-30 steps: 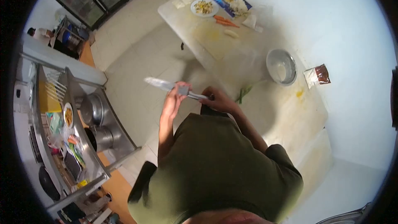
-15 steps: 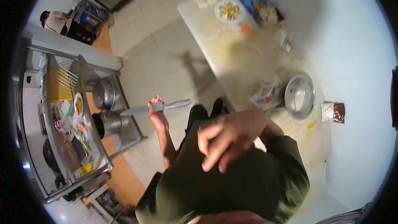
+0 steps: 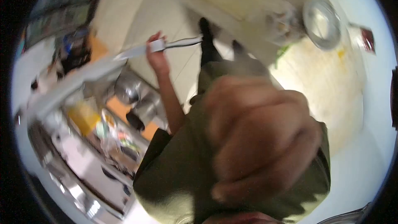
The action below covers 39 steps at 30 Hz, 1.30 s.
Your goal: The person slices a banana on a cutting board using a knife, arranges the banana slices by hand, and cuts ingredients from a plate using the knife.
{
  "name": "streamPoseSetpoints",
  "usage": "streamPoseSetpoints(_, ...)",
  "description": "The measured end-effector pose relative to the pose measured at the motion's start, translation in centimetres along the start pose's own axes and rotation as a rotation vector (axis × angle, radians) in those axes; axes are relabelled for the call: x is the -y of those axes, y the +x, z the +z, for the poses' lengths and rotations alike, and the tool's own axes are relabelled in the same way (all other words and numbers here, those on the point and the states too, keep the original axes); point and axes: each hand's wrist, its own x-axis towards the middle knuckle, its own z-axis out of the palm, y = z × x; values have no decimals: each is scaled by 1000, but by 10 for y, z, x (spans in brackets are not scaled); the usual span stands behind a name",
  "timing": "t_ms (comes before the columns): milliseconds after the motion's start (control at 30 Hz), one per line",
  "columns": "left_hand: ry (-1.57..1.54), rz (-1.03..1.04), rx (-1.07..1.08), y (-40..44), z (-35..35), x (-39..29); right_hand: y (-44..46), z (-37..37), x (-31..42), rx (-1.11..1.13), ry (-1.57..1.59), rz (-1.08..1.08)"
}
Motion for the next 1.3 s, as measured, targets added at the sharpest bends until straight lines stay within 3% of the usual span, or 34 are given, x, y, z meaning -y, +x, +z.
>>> streamPoseSetpoints(267,81,-236,153,84,-2,-11,30,46,-55,-53,96,50)
streamPoseSetpoints(400,61,-246,136,133,-8,-21,39,47,-104,72,109,131)
streamPoseSetpoints(500,59,-213,145,194,-34,-23,44,25,-143,238,48,279)
streamPoseSetpoints(533,44,-208,124,210,-38,-22,32,9,-158,284,94,448)
streamPoseSetpoints(600,78,-225,144,259,-25,-22,34,-31,-183,101,-279,799)
streamPoseSetpoints(667,113,-308,152,292,-13,-15,-16,-90,-236,-213,-481,947)
streamPoseSetpoints(700,152,-299,203,300,2,-20,-44,-133,-257,-275,-669,920)
streamPoseSetpoints(800,223,-271,377,313,38,-30,-118,-223,-284,-585,-1098,1240)
streamPoseSetpoints(900,293,-281,477,314,60,-39,-166,-288,-288,-447,-1421,1192)
streamPoseSetpoints(933,305,-291,495,311,57,-37,-164,-298,-281,-437,-1393,1368)
streamPoseSetpoints(1000,331,-304,540,313,51,-28,-161,-318,-282,-238,-1809,1337)
streamPoseSetpoints(1067,352,-332,533,308,41,-28,-145,-325,-275,44,-1990,1228)
streamPoseSetpoints(1300,475,-383,403,311,-17,-26,-126,-354,-304,431,-2129,1295)
